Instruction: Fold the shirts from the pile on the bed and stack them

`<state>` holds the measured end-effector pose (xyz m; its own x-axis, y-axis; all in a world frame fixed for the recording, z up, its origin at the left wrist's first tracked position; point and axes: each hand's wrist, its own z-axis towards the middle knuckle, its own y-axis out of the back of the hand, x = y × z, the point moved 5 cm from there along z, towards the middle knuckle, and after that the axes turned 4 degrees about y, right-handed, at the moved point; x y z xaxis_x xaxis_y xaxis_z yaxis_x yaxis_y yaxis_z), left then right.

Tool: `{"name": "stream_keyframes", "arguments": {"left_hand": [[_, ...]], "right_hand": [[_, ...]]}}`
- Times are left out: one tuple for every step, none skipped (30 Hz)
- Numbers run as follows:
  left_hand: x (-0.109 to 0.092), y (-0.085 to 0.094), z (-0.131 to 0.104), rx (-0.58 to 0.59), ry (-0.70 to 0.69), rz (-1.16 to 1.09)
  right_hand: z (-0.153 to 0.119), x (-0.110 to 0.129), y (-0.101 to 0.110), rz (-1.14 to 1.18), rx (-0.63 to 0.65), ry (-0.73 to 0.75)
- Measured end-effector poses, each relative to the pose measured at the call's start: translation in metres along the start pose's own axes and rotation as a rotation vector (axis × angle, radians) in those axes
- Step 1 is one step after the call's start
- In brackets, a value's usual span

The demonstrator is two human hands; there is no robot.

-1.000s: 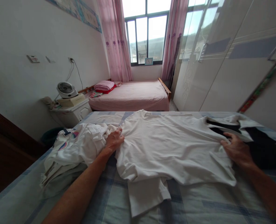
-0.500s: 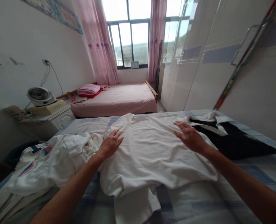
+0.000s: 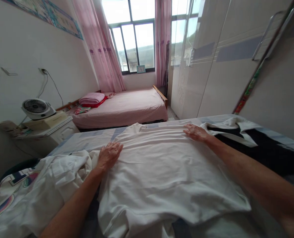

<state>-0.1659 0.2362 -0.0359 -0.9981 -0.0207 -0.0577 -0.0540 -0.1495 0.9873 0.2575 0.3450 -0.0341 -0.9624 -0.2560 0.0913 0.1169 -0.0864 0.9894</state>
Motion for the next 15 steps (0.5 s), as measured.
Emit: {"name": "stream_keyframes", "arguments": {"left_hand": [[-0.006, 0.004, 0.007, -0.010, 0.011, -0.010], [-0.011, 0.007, 0.016, -0.021, 0.033, -0.020], [-0.013, 0.011, 0.026, -0.035, 0.074, -0.024], [-0.013, 0.013, 0.038, -0.051, 0.130, -0.020], [-0.010, 0.016, 0.049, -0.067, 0.194, -0.010], [-0.006, 0.018, 0.059, -0.076, 0.247, 0.000], [-0.001, 0.018, 0.070, -0.075, 0.282, 0.006], [0.003, 0.018, 0.079, -0.064, 0.307, 0.007], [0.007, 0.016, 0.086, -0.046, 0.325, 0.005], [0.011, 0.015, 0.093, -0.025, 0.337, 0.000], [0.013, 0.012, 0.098, -0.002, 0.345, -0.008], [0.014, 0.010, 0.101, 0.020, 0.347, -0.019], [0.015, 0.008, 0.104, 0.039, 0.342, -0.032], [0.014, 0.006, 0.107, 0.053, 0.331, -0.044], [0.012, 0.005, 0.109, 0.054, 0.316, -0.056]], "right_hand": [[0.006, 0.000, 0.002, -0.003, -0.010, -0.011], [0.012, -0.001, 0.004, -0.009, -0.020, -0.038], [0.017, -0.002, 0.004, -0.018, -0.028, -0.074], [0.023, -0.003, 0.005, -0.028, -0.036, -0.112], [0.028, -0.005, 0.004, -0.037, -0.040, -0.147], [0.033, -0.008, 0.004, -0.045, -0.037, -0.177], [0.038, -0.012, 0.003, -0.051, -0.029, -0.201], [0.043, -0.015, 0.003, -0.054, -0.017, -0.217], [0.047, -0.019, 0.003, -0.056, -0.001, -0.226], [0.050, -0.021, 0.002, -0.058, 0.016, -0.231], [0.053, -0.023, 0.002, -0.061, 0.032, -0.233], [0.055, -0.025, 0.002, -0.064, 0.045, -0.235], [0.057, -0.026, 0.003, -0.068, 0.054, -0.238], [0.058, -0.027, 0.003, -0.073, 0.057, -0.245], [0.059, -0.028, 0.003, -0.079, 0.053, -0.257]]}}
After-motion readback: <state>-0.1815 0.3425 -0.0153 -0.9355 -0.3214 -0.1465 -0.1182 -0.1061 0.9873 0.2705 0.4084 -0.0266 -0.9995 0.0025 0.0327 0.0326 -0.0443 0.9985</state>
